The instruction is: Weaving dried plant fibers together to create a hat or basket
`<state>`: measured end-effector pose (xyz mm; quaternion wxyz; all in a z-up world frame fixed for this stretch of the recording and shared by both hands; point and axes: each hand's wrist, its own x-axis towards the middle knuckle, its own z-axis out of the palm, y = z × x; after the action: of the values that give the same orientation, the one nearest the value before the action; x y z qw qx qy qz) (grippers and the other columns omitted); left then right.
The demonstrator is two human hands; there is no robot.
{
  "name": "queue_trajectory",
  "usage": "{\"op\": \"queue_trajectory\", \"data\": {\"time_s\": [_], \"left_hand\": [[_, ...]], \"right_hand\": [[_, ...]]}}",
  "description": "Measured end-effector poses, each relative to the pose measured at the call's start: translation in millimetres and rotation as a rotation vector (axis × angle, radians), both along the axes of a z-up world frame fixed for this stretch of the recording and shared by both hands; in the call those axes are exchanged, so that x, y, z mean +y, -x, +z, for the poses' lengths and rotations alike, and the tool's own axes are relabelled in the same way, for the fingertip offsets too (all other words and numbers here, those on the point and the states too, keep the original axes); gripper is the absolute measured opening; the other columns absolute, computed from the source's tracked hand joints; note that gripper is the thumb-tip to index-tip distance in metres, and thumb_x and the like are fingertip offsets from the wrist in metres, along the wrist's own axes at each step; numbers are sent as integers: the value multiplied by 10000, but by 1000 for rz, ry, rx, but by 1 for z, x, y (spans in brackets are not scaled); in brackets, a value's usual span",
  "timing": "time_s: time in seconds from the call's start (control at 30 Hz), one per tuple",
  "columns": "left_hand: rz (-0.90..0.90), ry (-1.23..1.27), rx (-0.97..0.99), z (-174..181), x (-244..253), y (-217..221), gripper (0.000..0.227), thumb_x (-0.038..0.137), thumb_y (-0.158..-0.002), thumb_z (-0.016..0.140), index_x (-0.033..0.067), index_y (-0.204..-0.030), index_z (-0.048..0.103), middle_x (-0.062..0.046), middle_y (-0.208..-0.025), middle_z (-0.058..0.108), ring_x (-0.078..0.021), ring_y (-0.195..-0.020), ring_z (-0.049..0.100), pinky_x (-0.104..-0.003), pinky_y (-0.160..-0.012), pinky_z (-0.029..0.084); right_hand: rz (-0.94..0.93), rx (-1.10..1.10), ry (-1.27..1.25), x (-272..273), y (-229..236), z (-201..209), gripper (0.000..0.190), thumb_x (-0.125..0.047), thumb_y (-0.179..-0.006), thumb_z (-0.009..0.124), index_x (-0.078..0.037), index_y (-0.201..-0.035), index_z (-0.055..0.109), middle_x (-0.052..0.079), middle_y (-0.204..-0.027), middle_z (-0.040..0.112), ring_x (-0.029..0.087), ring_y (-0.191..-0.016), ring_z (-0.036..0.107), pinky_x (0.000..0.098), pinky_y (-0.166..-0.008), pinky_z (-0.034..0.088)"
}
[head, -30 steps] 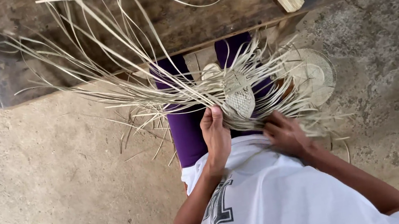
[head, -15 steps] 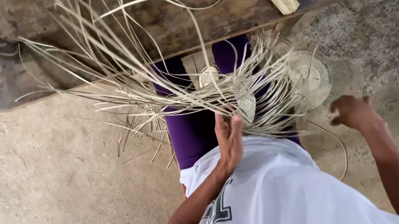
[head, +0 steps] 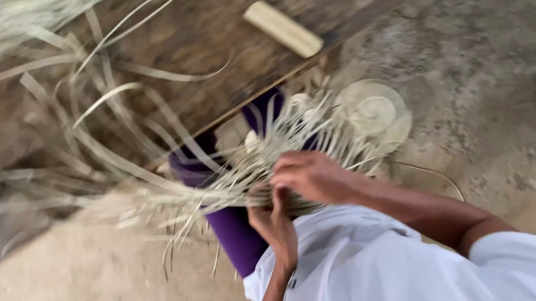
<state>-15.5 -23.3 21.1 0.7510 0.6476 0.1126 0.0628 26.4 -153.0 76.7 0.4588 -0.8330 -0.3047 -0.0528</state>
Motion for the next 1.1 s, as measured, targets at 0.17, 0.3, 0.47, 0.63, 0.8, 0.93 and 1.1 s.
{"op": "queue_trajectory", "data": {"time_s": [0.17,0.3,0.47,0.63,0.8,0.93,1.1], "left_hand": [[-60,77,118,43,-11,-1,151,96,-895,532,-4,-890,645,-67,-803,637,-137,-731,540,-267,-627,446],[-63,35,157,36,-16,1,157,87,-880,554,-10,-945,658,-110,-812,669,-195,-720,618,-292,-614,499],[-25,89,116,34,-19,0,148,51,-834,591,-25,-956,625,-153,-873,659,-238,-764,630,-327,-639,517],[-47,-35,30,30,-17,0,144,81,-850,597,-32,-932,632,-123,-848,661,-189,-737,619,-291,-630,510],[-14,30,45,19,-13,-5,257,145,-818,642,-37,-999,630,-143,-887,674,-246,-790,668,-326,-671,556],[0,-118,167,39,-19,-9,263,96,-795,630,-40,-1020,639,-161,-910,684,-260,-769,677,-351,-677,566],[47,-100,147,21,-14,-8,250,111,-792,651,-57,-978,650,-149,-895,682,-209,-770,647,-305,-683,529]], "right_hand": [[-79,-120,136,1,0,-12,100,4,-822,629,-63,-895,646,60,-929,596,213,-838,595,329,-610,491],[-94,-58,186,-2,7,-28,99,-38,-841,622,-50,-938,640,88,-984,597,211,-907,566,323,-718,499],[-86,-65,121,-2,8,-31,99,-25,-862,586,-48,-936,646,98,-964,592,211,-886,566,315,-690,504],[-56,-18,153,-2,8,-28,140,-42,-885,549,-43,-998,633,108,-970,585,225,-902,567,328,-722,504],[-41,9,154,-2,5,-30,182,7,-889,500,-39,-1020,618,154,-1064,577,267,-993,572,374,-785,511],[-115,-21,197,-1,0,-40,197,-29,-888,523,-49,-1066,605,108,-1014,628,239,-961,593,334,-807,492],[-129,-14,205,-2,-1,-37,196,3,-861,549,-43,-1037,625,99,-955,627,219,-885,581,329,-782,492]]}}
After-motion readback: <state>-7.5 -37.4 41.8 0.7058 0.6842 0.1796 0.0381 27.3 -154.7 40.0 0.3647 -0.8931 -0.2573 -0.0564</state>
